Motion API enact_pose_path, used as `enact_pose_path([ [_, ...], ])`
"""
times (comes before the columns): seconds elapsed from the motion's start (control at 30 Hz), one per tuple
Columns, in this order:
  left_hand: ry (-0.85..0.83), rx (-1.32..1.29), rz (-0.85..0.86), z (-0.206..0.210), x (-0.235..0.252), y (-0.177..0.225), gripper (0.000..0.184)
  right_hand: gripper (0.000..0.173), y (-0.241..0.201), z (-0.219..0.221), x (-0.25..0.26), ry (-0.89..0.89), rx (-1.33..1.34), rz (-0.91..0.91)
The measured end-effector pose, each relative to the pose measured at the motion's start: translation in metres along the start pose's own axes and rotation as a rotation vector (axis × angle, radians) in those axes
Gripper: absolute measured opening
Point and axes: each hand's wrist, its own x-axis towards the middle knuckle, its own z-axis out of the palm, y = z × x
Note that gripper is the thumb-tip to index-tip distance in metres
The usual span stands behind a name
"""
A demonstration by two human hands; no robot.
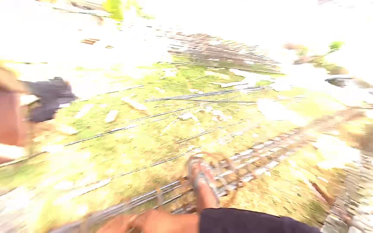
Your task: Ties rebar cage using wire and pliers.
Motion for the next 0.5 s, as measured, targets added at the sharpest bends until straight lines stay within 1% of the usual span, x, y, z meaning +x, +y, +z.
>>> enact_pose_path([
  [0.03,0.069,-0.02,0.103,0.009,0.0,-0.014,0.049,0.048,0.01,0.002,0.02,0.025,-0.231,-0.068],
  [0.1,0.071,-0.019,0.198,0.015,0.008,-0.036,0.05,0.05,0.004,0.004,0.029,0.067,-0.698,-0.185],
  [0.13,0.104,-0.029,0.23,0.02,0.016,-0.047,0.049,0.057,-0.002,0.006,0.025,0.082,-0.919,-0.233],
  [0.17,0.127,-0.046,0.253,0.023,0.021,-0.055,0.049,0.067,-0.003,0.01,0.02,0.112,-1.117,-0.3],
  [0.2,0.111,-0.063,0.264,0.023,0.023,-0.058,0.05,0.078,-0.001,0.014,0.016,0.165,-1.298,-0.386],
  [0.23,0.112,-0.079,0.285,0.022,0.024,-0.06,0.048,0.084,0.004,0.018,0.015,0.239,-1.451,-0.487],
  [0.27,0.111,-0.093,0.316,0.022,0.025,-0.062,0.045,0.084,0.012,0.021,0.017,0.342,-1.571,-0.634],
  [0.33,0.089,-0.108,0.392,0.022,0.023,-0.065,0.037,0.076,0.027,0.025,0.028,0.482,-1.703,-0.887],
  [0.37,0.059,-0.115,0.431,0.022,0.023,-0.068,0.032,0.071,0.031,0.027,0.031,0.504,-1.725,-0.959],
  [0.4,0.004,-0.128,0.458,0.021,0.023,-0.07,0.028,0.069,0.031,0.032,0.03,0.441,-1.7,-0.923],
  [0.43,-0.061,-0.157,0.476,0.021,0.023,-0.071,0.026,0.068,0.028,0.037,0.024,0.323,-1.636,-0.789],
  [0.47,-0.112,-0.19,0.488,0.022,0.023,-0.073,0.024,0.069,0.022,0.043,0.018,0.188,-1.556,-0.6],
  [0.5,-0.131,-0.209,0.499,0.024,0.022,-0.074,0.022,0.07,0.012,0.047,0.013,0.045,-1.473,-0.368],
])
